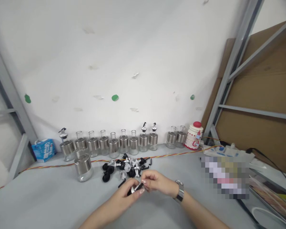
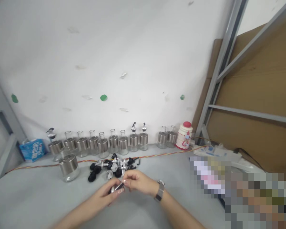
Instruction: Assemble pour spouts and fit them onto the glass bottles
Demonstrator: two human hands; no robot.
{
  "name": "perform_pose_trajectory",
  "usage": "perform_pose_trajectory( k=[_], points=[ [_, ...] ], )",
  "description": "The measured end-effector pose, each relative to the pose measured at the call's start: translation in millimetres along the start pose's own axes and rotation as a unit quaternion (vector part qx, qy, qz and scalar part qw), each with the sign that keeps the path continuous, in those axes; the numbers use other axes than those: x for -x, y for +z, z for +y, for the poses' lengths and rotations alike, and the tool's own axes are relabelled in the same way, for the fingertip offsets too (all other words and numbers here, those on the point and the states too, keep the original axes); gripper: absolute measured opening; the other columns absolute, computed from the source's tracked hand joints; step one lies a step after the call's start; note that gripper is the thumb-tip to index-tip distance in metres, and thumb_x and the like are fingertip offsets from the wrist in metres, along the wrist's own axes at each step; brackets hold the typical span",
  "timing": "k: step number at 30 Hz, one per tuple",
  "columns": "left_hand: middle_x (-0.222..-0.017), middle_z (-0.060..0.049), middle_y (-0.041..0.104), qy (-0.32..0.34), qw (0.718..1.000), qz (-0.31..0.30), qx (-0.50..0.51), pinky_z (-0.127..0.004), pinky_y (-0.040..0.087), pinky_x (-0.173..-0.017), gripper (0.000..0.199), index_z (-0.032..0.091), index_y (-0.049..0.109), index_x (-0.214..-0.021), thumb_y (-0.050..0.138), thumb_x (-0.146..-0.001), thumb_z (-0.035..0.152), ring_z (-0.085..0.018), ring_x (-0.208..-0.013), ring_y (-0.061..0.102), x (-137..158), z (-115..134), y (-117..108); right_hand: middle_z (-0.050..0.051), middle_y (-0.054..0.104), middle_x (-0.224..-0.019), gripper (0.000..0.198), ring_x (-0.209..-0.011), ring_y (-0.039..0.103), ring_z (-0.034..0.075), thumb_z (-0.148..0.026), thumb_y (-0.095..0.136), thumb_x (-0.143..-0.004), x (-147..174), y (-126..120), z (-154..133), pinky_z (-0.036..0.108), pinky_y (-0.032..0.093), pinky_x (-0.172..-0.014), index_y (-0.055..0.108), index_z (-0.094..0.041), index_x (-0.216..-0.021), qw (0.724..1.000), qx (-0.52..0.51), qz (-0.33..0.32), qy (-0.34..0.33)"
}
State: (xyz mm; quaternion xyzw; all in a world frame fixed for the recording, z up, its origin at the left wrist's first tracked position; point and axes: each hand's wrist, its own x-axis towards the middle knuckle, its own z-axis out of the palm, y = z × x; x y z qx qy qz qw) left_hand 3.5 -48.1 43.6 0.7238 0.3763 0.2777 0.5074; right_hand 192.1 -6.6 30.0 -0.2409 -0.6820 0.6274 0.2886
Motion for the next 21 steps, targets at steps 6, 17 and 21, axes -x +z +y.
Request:
perform_pose_trajectory(
  k=[6,17,21],
  points=[
    [-0.091,-0.003,0.054,0.052,0.995,0.026,-0.081,-0.027,0.034,-0.084,0.028,0.02,0.057,-0.094,0.04,-0.083,0.04,-0.018,-0.09,0.046,-3.0,-3.3,0.5,-0.005,0.047,-0.054,0.035,-0.041,0.028,0.003,-0.048,0.057,-0.072,-1.8,3.7,1.4,0.017,0.018,-0.04,0.046,-0.015,-0.069,1.0,-0.017,0.021,-0.003],
    [-0.081,-0.002,0.049,0.055,0.994,0.058,-0.075,-0.026,0.035,-0.075,0.027,0.019,0.055,-0.084,0.036,-0.085,0.038,-0.015,-0.08,0.044,-2.7,-5.7,0.7,-0.006,0.044,-0.054,0.038,-0.044,0.033,0.004,-0.051,0.056,-0.071,-3.2,13.2,-5.1,0.018,0.021,-0.041,0.045,-0.016,-0.069,0.997,0.005,0.078,0.0],
    [-0.074,0.001,0.047,-0.001,0.997,0.057,0.059,-0.021,0.034,-0.056,0.03,0.019,0.054,-0.083,0.037,-0.084,0.044,-0.011,-0.064,0.041,-4.0,-8.7,3.2,-0.009,0.038,-0.051,0.036,-0.042,0.031,0.004,-0.051,0.055,-0.073,-5.0,17.9,-1.4,0.017,0.022,-0.04,0.041,-0.018,-0.072,0.992,0.007,0.126,-0.013]
  ],
)
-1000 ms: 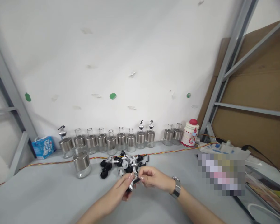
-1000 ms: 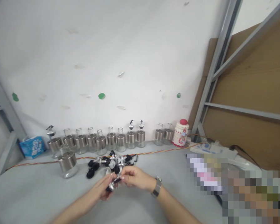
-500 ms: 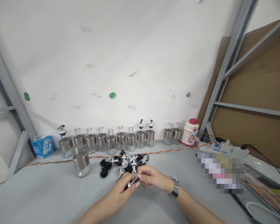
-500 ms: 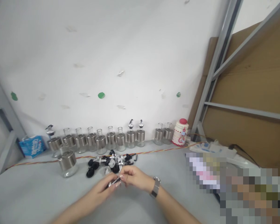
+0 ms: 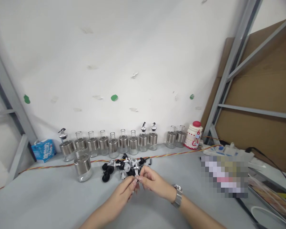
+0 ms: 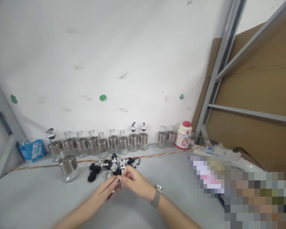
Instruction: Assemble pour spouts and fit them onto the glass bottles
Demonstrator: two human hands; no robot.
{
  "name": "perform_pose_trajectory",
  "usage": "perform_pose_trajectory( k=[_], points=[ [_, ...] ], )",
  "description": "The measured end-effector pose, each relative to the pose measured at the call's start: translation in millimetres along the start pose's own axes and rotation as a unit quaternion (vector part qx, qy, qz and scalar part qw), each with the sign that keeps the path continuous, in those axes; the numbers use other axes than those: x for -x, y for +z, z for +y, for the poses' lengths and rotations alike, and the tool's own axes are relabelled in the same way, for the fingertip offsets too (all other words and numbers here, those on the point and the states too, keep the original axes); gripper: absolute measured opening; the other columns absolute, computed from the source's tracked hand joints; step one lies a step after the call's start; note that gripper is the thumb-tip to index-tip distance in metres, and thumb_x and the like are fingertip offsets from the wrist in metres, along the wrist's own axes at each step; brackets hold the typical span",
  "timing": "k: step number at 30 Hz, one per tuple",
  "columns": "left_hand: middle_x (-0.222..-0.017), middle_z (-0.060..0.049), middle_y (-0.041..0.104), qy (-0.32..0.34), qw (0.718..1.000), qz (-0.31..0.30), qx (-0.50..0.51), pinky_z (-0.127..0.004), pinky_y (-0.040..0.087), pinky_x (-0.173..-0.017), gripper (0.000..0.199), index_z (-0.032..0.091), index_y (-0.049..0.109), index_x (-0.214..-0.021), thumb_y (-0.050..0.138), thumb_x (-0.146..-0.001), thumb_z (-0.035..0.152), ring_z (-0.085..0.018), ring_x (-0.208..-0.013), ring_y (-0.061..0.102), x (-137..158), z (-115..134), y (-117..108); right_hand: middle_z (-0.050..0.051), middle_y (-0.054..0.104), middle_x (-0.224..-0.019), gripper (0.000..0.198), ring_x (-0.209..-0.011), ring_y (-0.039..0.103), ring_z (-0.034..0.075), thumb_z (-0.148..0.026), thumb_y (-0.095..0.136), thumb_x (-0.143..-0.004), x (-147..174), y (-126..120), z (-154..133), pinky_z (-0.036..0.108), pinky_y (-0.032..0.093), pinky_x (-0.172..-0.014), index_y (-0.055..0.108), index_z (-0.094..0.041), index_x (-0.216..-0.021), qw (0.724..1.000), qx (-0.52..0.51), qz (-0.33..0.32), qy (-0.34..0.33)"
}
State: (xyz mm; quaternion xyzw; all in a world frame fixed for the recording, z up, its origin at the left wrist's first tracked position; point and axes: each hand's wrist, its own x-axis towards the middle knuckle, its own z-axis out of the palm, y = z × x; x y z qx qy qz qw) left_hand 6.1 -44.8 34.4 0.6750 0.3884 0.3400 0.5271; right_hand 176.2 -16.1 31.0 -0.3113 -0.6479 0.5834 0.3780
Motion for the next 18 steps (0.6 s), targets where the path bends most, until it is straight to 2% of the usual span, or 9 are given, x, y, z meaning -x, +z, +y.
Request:
perform_pose_trajectory(
  k=[4,9,13,18],
  points=[
    [-0.07,0.001,0.05,-0.043,0.994,0.014,0.102,-0.018,0.025,-0.042,0.038,0.017,0.055,-0.08,0.043,-0.078,0.052,-0.006,-0.048,0.037,-7.5,-13.8,2.9,-0.011,0.04,-0.051,0.035,-0.039,0.033,0.003,-0.048,0.057,-0.072,-3.5,0.9,7.5,0.016,0.024,-0.038,0.038,-0.019,-0.076,0.999,-0.009,0.03,-0.011],
    [-0.057,0.003,0.05,-0.078,0.979,0.008,0.186,-0.018,0.017,-0.032,0.046,0.016,0.052,-0.071,0.049,-0.067,0.062,-0.002,-0.033,0.029,-19.3,-31.3,7.0,-0.009,0.045,-0.054,0.037,-0.038,0.039,0.004,-0.05,0.058,-0.07,-8.5,-0.6,14.8,0.016,0.031,-0.036,0.039,-0.019,-0.077,0.999,-0.029,0.027,-0.028],
    [-0.053,0.004,0.048,-0.082,0.976,-0.002,0.204,-0.017,0.016,-0.03,0.046,0.016,0.052,-0.068,0.055,-0.063,0.062,-0.002,-0.031,0.029,-21.0,-33.7,6.8,-0.008,0.048,-0.056,0.037,-0.038,0.042,0.005,-0.048,0.059,-0.07,-10.4,-1.2,17.5,0.016,0.033,-0.035,0.041,-0.018,-0.08,0.999,-0.034,0.028,-0.025],
    [-0.056,0.004,0.053,-0.082,0.973,0.008,0.216,-0.016,0.017,-0.029,0.044,0.015,0.054,-0.069,0.057,-0.063,0.059,-0.002,-0.031,0.031,-23.3,-38.4,5.7,-0.007,0.048,-0.054,0.035,-0.041,0.043,0.006,-0.048,0.059,-0.07,-8.4,3.0,12.6,0.017,0.034,-0.038,0.044,-0.017,-0.074,0.998,-0.03,0.044,-0.037]
  ],
)
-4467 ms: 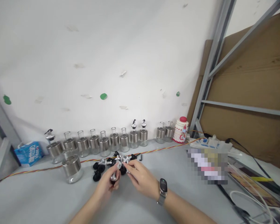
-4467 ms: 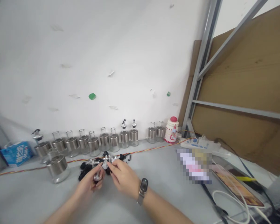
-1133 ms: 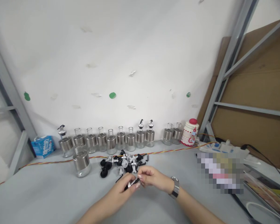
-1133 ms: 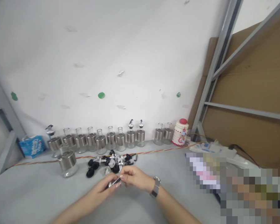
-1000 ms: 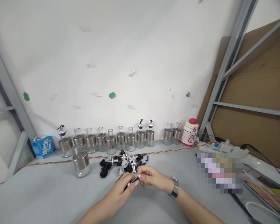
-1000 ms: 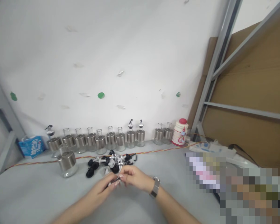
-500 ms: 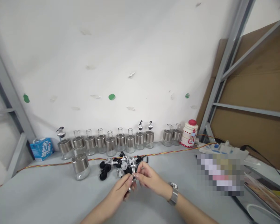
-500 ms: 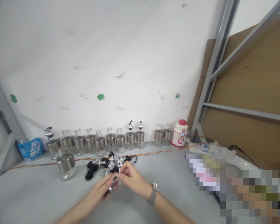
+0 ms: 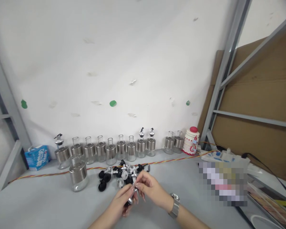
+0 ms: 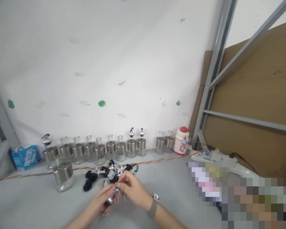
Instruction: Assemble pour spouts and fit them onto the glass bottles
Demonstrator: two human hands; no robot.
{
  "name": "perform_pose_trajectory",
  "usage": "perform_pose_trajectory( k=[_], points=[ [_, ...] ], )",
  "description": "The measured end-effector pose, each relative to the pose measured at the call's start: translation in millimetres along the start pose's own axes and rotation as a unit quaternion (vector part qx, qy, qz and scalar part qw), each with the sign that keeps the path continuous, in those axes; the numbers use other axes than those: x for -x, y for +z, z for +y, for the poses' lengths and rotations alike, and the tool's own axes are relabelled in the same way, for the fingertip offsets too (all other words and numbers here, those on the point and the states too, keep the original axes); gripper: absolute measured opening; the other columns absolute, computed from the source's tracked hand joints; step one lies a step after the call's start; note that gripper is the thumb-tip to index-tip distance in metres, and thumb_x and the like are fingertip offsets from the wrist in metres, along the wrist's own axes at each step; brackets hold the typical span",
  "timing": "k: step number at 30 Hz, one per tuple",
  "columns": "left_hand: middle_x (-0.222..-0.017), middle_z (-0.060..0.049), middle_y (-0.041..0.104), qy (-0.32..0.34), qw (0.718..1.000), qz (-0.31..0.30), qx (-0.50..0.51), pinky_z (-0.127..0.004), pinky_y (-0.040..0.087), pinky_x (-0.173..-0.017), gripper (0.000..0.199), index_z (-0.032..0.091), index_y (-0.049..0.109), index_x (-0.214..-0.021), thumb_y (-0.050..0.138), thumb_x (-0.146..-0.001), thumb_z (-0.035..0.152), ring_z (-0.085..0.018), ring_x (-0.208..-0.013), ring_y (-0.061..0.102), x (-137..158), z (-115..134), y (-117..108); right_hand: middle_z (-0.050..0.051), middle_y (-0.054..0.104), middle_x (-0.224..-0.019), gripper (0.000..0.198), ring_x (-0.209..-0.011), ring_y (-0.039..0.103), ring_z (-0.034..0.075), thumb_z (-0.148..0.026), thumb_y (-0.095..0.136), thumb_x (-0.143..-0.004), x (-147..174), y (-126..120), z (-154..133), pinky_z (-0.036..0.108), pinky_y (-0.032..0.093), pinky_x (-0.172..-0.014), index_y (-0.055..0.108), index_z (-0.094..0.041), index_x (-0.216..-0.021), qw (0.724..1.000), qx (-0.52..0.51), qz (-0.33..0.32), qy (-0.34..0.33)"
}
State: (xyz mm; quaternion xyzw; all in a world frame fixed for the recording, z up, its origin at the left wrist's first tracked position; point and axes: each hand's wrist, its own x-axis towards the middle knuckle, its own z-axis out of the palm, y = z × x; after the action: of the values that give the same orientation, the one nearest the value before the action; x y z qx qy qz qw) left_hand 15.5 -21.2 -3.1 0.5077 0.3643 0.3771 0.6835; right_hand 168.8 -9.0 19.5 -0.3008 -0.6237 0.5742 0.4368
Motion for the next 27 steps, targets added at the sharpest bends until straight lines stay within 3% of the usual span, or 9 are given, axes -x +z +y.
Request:
perform_pose_trajectory(
  k=[6,11,16,22,25,27],
  points=[
    [-0.034,0.005,0.039,-0.082,0.993,0.082,0.02,-0.017,0.01,-0.029,0.059,0.014,0.051,-0.049,0.043,-0.061,0.071,-0.002,-0.025,0.023,0.3,10.7,4.6,-0.002,0.051,-0.063,0.029,-0.049,0.043,0.007,-0.044,0.056,-0.074,7.1,5.5,-6.7,0.02,0.036,-0.046,0.057,-0.015,-0.076,0.992,0.113,0.042,-0.023],
    [-0.031,0.007,0.036,-0.049,0.984,0.168,0.007,-0.017,0.006,-0.031,0.047,0.016,0.044,-0.044,0.061,-0.058,0.057,-0.002,-0.025,0.022,10.7,29.5,0.6,-0.002,0.048,-0.064,0.032,-0.055,0.047,0.01,-0.043,0.044,-0.083,9.2,0.7,-9.0,0.022,0.04,-0.051,0.053,-0.019,-0.102,0.99,0.118,0.063,-0.055],
    [-0.032,0.009,0.032,-0.022,0.986,0.127,0.106,-0.017,0.005,-0.032,0.042,0.016,0.039,-0.041,0.062,-0.064,0.043,-0.001,-0.026,0.018,11.0,35.4,-13.0,-0.003,0.046,-0.06,0.033,-0.052,0.045,0.01,-0.043,0.04,-0.085,6.2,-6.0,-3.3,0.022,0.038,-0.049,0.046,-0.018,-0.106,0.988,0.11,0.084,-0.064],
    [-0.031,0.01,0.026,-0.006,0.973,0.169,0.156,-0.018,0.005,-0.031,0.045,0.018,0.031,-0.038,0.062,-0.062,0.039,-0.001,-0.026,0.017,4.3,33.7,-21.5,-0.003,0.045,-0.064,0.037,-0.053,0.046,0.011,-0.047,0.041,-0.083,5.2,-0.7,-7.6,0.024,0.04,-0.05,0.044,-0.02,-0.108,0.991,0.11,0.061,-0.038],
    [-0.031,0.01,0.026,0.002,0.97,0.19,0.155,-0.018,0.006,-0.031,0.045,0.018,0.032,-0.039,0.062,-0.062,0.043,-0.001,-0.026,0.019,4.1,35.2,-21.3,0.003,0.05,-0.077,0.036,-0.068,0.051,0.016,-0.046,0.04,-0.083,17.2,6.6,-30.5,0.033,0.044,-0.065,0.046,-0.024,-0.111,0.99,0.096,0.06,-0.083],
    [-0.031,0.01,0.026,0.0,0.97,0.193,0.15,-0.018,0.007,-0.031,0.047,0.018,0.032,-0.039,0.061,-0.062,0.047,-0.002,-0.026,0.02,4.5,36.6,-20.7,0.007,0.053,-0.092,0.035,-0.087,0.052,0.022,-0.047,0.035,-0.085,36.1,12.7,-42.9,0.04,0.04,-0.08,0.049,-0.028,-0.11,0.988,0.085,0.05,-0.122]
  ],
)
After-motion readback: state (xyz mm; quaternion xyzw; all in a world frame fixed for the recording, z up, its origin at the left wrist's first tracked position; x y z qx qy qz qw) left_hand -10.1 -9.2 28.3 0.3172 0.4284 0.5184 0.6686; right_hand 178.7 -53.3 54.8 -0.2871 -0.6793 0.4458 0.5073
